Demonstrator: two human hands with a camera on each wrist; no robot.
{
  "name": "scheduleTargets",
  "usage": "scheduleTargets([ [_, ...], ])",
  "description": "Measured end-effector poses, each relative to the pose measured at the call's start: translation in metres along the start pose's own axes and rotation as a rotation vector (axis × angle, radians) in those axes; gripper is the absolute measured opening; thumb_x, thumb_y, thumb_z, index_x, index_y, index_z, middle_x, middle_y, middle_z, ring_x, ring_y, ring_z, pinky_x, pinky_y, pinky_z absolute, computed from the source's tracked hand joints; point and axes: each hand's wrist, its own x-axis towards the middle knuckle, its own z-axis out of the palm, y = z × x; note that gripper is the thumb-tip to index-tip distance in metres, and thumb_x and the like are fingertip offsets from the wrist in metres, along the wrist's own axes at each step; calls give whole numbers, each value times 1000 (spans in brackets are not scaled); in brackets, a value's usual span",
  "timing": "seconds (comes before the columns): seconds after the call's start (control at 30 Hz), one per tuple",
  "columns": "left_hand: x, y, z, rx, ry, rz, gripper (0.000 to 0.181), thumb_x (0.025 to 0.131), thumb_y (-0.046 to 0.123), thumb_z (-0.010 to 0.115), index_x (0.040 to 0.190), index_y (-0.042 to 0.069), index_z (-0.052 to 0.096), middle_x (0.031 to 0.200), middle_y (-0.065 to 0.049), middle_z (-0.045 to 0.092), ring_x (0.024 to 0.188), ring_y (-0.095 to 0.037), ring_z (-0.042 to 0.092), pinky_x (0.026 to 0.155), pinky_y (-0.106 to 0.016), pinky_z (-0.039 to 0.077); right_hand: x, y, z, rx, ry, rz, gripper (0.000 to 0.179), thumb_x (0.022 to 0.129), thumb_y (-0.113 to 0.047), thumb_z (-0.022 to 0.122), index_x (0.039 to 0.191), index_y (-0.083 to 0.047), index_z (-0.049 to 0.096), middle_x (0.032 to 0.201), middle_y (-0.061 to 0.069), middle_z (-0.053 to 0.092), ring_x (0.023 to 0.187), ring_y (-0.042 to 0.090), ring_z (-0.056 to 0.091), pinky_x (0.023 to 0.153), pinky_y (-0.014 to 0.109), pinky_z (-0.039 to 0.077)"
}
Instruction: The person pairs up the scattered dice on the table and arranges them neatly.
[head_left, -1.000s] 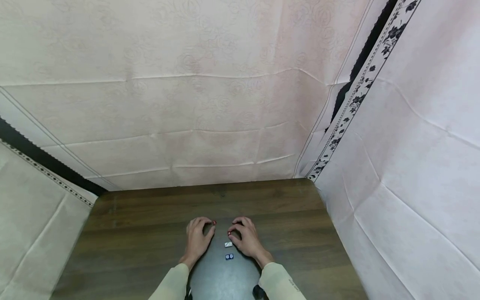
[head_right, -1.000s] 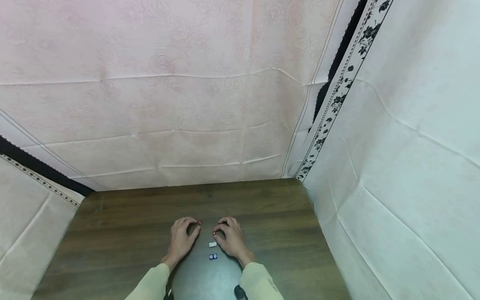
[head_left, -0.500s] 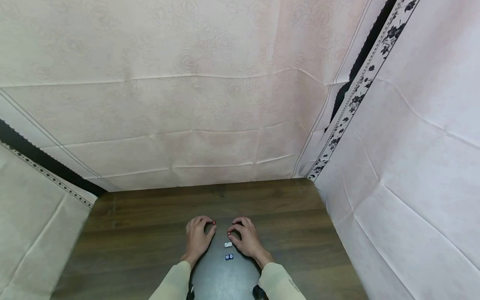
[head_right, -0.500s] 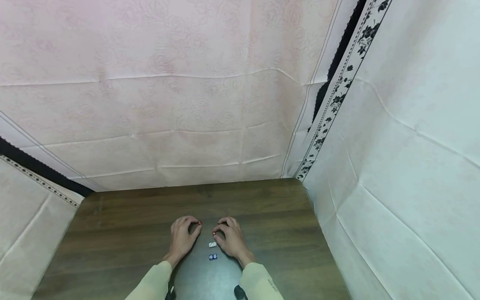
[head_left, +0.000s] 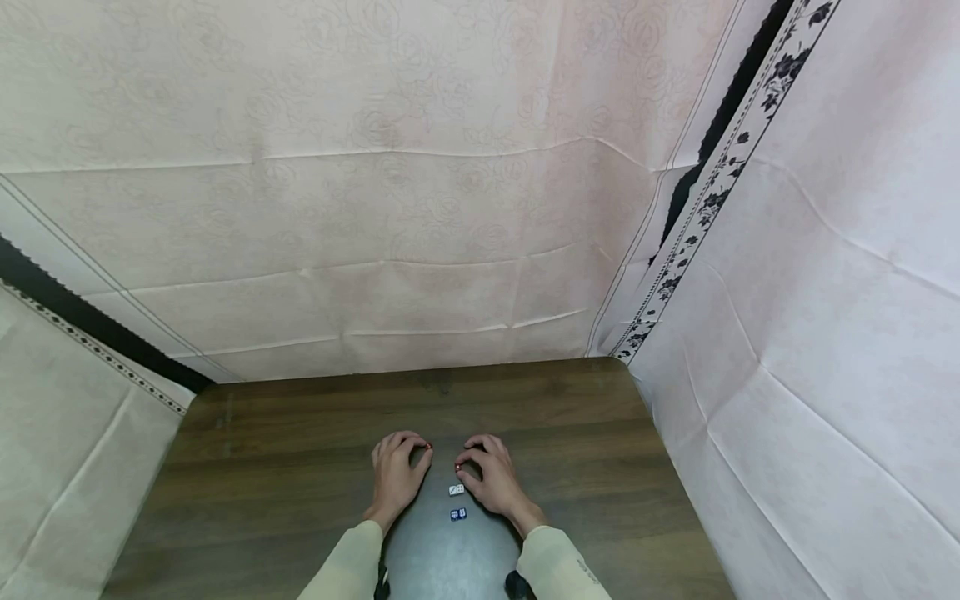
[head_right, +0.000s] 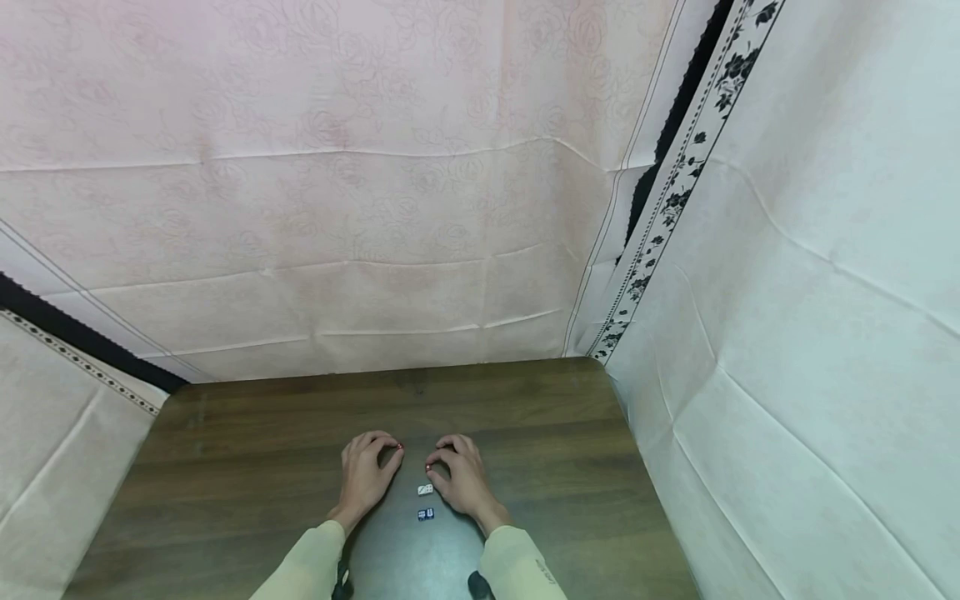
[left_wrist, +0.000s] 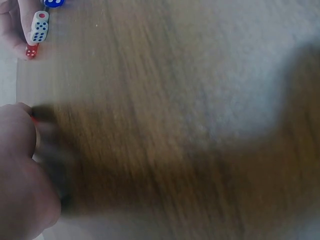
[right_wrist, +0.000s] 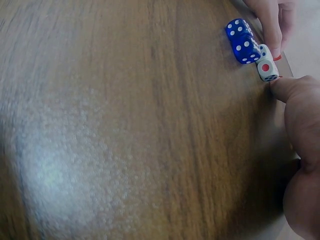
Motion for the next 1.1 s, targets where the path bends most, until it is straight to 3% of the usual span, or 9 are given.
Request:
scheduleTargets([
  [0.23, 0, -1, -1, 7, 5, 34, 10, 97, 16, 90, 103, 11, 84, 120, -13, 78, 122, -41, 66, 118, -70, 39, 0, -1, -1, -3, -5, -2, 10, 102, -18, 86, 112, -18, 83, 141, 11, 69, 139, 36, 58, 118, 62, 45],
  [0.63, -8, 13, -8, -49, -149, 97, 8, 99, 19, 90, 105, 19, 86, 120, -4, 79, 125, -35, 68, 117, -70, 44, 1, -1, -2, -10, -1, 8, 9, 102, -17, 86, 111, -18, 84, 141, 10, 69, 139, 35, 57, 117, 62, 46],
  [0.87, -15, 15, -4, -55, -166, 146, 9, 97, 19, 91, 105, 20, 86, 121, -4, 79, 127, -36, 67, 116, -73, 43, 0, -2, -3, -12, -23, 24, 10, 103, -19, 85, 113, -18, 84, 142, 10, 68, 140, 35, 56, 118, 63, 45],
  [1.1, -19, 18, -3, -31, -174, 150, 10, 96, 21, 92, 105, 21, 87, 123, -4, 79, 130, -36, 66, 119, -73, 39, 0, -2, -2, 1, -35, 44, 10, 105, -20, 83, 115, -19, 83, 144, 10, 68, 143, 35, 55, 120, 64, 44],
])
